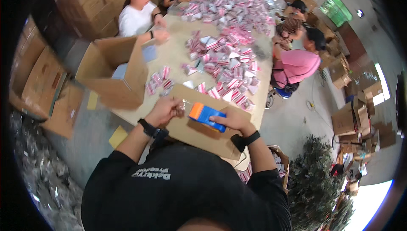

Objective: Packing small pink packages into cardboard boxes and sealing them with tape.

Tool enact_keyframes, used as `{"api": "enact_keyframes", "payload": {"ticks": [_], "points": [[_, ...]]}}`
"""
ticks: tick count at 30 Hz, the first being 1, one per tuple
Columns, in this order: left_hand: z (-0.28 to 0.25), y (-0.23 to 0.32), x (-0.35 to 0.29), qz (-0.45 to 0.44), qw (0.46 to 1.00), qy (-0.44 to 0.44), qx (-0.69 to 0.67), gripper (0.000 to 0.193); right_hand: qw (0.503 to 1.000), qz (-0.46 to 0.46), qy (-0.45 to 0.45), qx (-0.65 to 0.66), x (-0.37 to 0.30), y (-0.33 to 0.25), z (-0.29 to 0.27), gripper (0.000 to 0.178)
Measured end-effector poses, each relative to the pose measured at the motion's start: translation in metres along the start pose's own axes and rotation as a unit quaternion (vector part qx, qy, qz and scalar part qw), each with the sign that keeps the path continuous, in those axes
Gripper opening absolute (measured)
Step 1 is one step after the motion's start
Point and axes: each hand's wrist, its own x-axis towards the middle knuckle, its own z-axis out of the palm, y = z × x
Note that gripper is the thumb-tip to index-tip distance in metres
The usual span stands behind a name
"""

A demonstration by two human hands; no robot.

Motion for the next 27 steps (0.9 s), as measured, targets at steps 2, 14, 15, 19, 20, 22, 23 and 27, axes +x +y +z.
{"api": "enact_keyframes", "payload": {"ticks": [2, 14, 15, 19, 20, 22, 23, 27], "points": [[-0.028, 0.013, -0.005, 0.046, 0.997, 0.022, -0.055, 0.021, 0.999, -0.019, 0.022, 0.023, 0.0, 0.007, -0.004, 0.054], [-0.076, 0.046, -0.034, 0.035, 0.934, 0.263, 0.238, 0.026, 0.995, 0.079, -0.009, -0.054, 0.029, -0.031, 0.011, 0.062], [-0.078, 0.041, -0.03, 0.022, 0.939, 0.257, 0.229, 0.023, 0.994, 0.082, -0.004, -0.068, 0.028, -0.034, 0.011, 0.062], [-0.094, -0.003, -0.009, -0.016, 0.96, 0.251, 0.12, 0.022, 0.994, 0.069, 0.03, -0.077, 0.033, -0.036, 0.02, 0.067], [-0.09, -0.015, -0.005, -0.016, 0.961, 0.249, 0.121, 0.022, 0.994, 0.07, 0.032, -0.077, 0.033, -0.034, 0.021, 0.067], [-0.081, -0.031, 0.003, 0.004, 0.957, 0.241, 0.163, 0.023, 0.994, 0.064, 0.033, -0.081, 0.034, -0.031, 0.02, 0.067], [-0.085, -0.029, 0.004, 0.004, 0.92, 0.216, 0.326, 0.023, 0.994, 0.064, 0.035, -0.082, 0.033, -0.031, 0.019, 0.067], [-0.095, -0.041, 0.012, -0.032, 0.939, 0.192, 0.284, 0.027, 0.994, 0.065, 0.042, -0.071, 0.029, -0.033, 0.018, 0.068]]}}
